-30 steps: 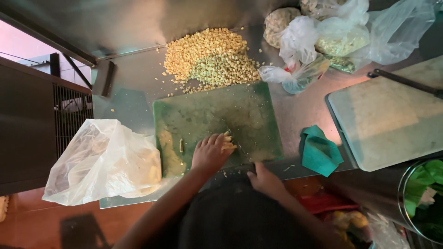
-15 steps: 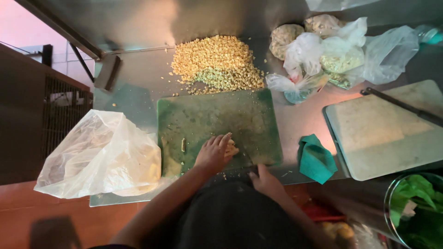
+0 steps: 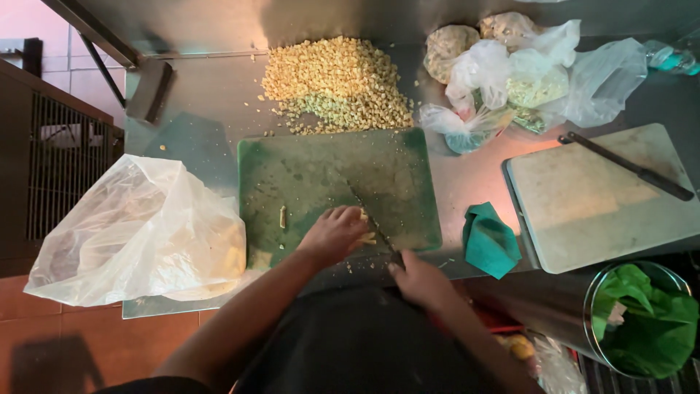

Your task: Cut baby corn into small pieces on a cutting board.

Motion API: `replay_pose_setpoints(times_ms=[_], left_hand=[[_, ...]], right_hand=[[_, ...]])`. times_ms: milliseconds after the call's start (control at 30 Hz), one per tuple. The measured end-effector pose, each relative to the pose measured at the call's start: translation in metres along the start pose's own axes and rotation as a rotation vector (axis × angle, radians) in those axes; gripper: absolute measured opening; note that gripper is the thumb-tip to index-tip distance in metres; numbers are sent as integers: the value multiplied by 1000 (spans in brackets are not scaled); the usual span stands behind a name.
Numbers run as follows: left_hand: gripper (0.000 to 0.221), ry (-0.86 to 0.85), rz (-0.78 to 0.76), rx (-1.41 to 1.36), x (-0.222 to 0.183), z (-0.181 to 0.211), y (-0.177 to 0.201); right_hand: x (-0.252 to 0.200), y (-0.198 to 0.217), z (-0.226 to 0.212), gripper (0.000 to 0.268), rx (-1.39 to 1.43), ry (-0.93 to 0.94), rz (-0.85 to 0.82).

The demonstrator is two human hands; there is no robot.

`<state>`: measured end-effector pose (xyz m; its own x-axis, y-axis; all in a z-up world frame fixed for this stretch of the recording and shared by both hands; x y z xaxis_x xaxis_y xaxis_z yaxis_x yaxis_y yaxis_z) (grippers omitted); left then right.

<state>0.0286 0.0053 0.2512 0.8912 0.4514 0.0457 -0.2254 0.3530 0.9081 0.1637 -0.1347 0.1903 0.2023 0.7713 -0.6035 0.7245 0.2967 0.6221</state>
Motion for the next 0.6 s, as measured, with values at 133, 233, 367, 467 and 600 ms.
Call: replay_pose_setpoints(times_ms=[133,233,367,467,600], left_hand=[[30,-14,12,-47,3,-1,-2],[22,56,-24,-84,7,-2,-1],[17,143,-108,-53,15,-2,0],[17,197,-191,-44,23,-6,-3],[15,235,-285,-43,29,-14,-12]], right_hand=[[-21,29,-32,46,-13,-65,-65],[-39,42,-50,40,52,-172,-160],[-59,56,-61,39,-22,-247,-233],[-51,41,-29,41,-112,-198,-219],[-19,-28,19,47,-183,-71,-180]])
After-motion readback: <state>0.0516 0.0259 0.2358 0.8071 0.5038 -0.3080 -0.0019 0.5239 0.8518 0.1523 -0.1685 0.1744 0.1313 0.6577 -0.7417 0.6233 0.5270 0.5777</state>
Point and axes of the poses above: each hand's wrist, its own x-axis towards the middle knuckle, its own y-axis out of the back of the hand, z = x × y, the point moved 9 cm from there along x, towards the middle knuckle, and after that the axes turned 1 degree about y, right-handed, at the moved point
